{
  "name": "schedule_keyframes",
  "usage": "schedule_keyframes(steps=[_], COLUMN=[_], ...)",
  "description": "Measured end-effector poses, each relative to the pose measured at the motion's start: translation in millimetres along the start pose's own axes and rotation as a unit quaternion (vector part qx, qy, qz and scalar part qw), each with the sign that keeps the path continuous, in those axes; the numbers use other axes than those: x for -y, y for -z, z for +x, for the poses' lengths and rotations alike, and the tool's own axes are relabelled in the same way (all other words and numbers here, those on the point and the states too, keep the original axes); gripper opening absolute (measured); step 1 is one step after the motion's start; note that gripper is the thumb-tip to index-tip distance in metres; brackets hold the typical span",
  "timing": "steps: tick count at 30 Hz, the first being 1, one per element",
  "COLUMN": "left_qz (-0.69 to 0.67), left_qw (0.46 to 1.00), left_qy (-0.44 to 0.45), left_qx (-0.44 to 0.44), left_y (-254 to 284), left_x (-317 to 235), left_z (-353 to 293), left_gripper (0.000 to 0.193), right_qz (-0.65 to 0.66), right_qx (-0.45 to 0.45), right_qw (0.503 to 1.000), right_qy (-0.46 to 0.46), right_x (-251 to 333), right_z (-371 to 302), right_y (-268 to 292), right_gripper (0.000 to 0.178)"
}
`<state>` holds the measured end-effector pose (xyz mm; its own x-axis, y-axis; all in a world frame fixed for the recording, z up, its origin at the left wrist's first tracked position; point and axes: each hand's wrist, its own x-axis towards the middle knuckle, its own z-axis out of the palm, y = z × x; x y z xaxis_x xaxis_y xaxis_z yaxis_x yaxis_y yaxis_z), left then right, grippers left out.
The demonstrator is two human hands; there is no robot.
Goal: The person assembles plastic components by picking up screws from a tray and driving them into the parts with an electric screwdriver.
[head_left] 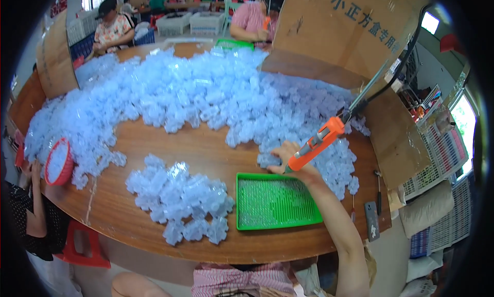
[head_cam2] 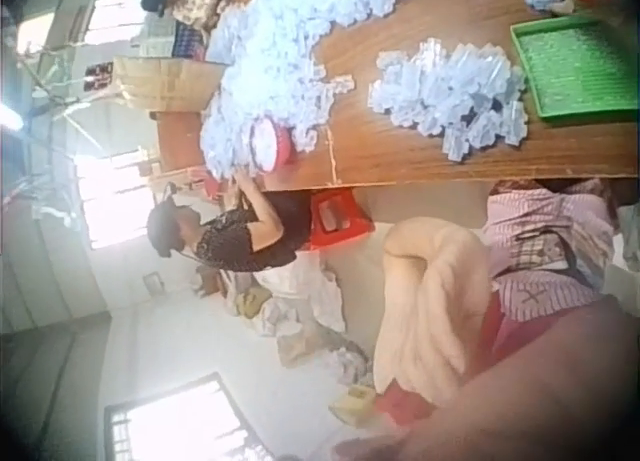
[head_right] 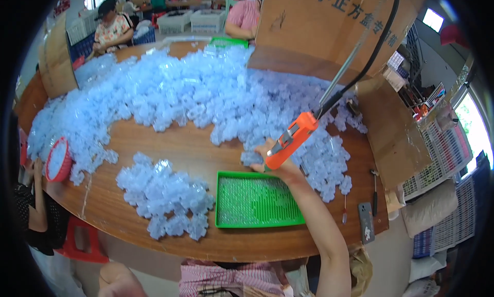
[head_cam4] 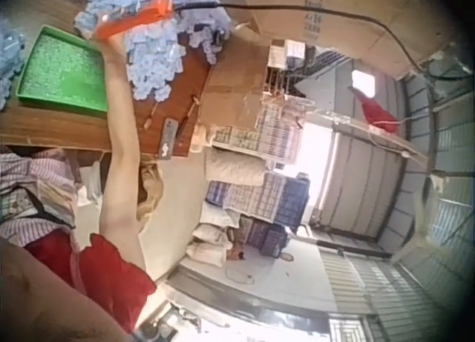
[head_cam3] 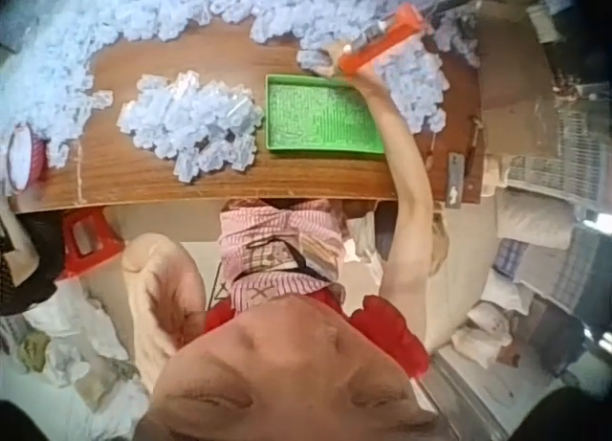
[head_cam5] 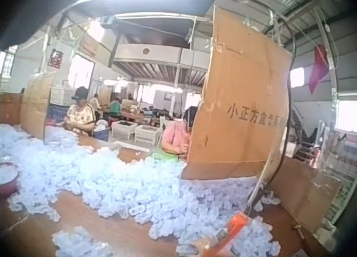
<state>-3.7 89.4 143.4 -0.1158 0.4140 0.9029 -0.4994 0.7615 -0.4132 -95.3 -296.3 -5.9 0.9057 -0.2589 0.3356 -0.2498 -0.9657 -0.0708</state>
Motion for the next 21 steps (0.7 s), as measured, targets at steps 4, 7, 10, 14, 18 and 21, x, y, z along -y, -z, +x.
schedule_keyframes(steps=[4, 7, 10, 14, 18, 21], left_qz=[0.063, 0.013, 0.121, 0.088, -0.04, -0.122], left_qw=[0.991, 0.922, 0.864, 0.781, 0.737, 0.691], left_qy=[0.046, 0.209, 0.375, 0.502, 0.603, 0.661], left_qx=[0.109, 0.327, 0.314, 0.361, 0.304, 0.265], left_y=[1.6, 12.2, -14.5, -39.5, -64.1, -72.9], left_x=[0.4, 34.9, 61.4, 77.1, 77.5, 71.6], left_z=[-43.8, -60.9, -94.4, -121.2, -134.1, -145.2], left_gripper=[0.052, 0.01, 0.033, 0.051, 0.071, 0.073], right_qz=[0.161, 0.247, 0.263, 0.431, 0.48, 0.522], right_qx=[-0.064, -0.138, -0.274, -0.351, -0.271, -0.19], right_qw=[0.984, 0.947, 0.893, 0.757, 0.776, 0.779], right_qy=[0.041, -0.155, -0.24, -0.344, -0.306, -0.291], right_x=[30.5, -1.7, 4.4, 34.2, 91.2, 120.2], right_z=[16.4, -18.5, -34.1, -67.2, -91.6, -101.8], right_y=[17.4, 9.0, 14.0, 44.1, 70.3, 80.4], right_gripper=[0.029, 0.03, 0.024, 0.021, 0.022, 0.02])
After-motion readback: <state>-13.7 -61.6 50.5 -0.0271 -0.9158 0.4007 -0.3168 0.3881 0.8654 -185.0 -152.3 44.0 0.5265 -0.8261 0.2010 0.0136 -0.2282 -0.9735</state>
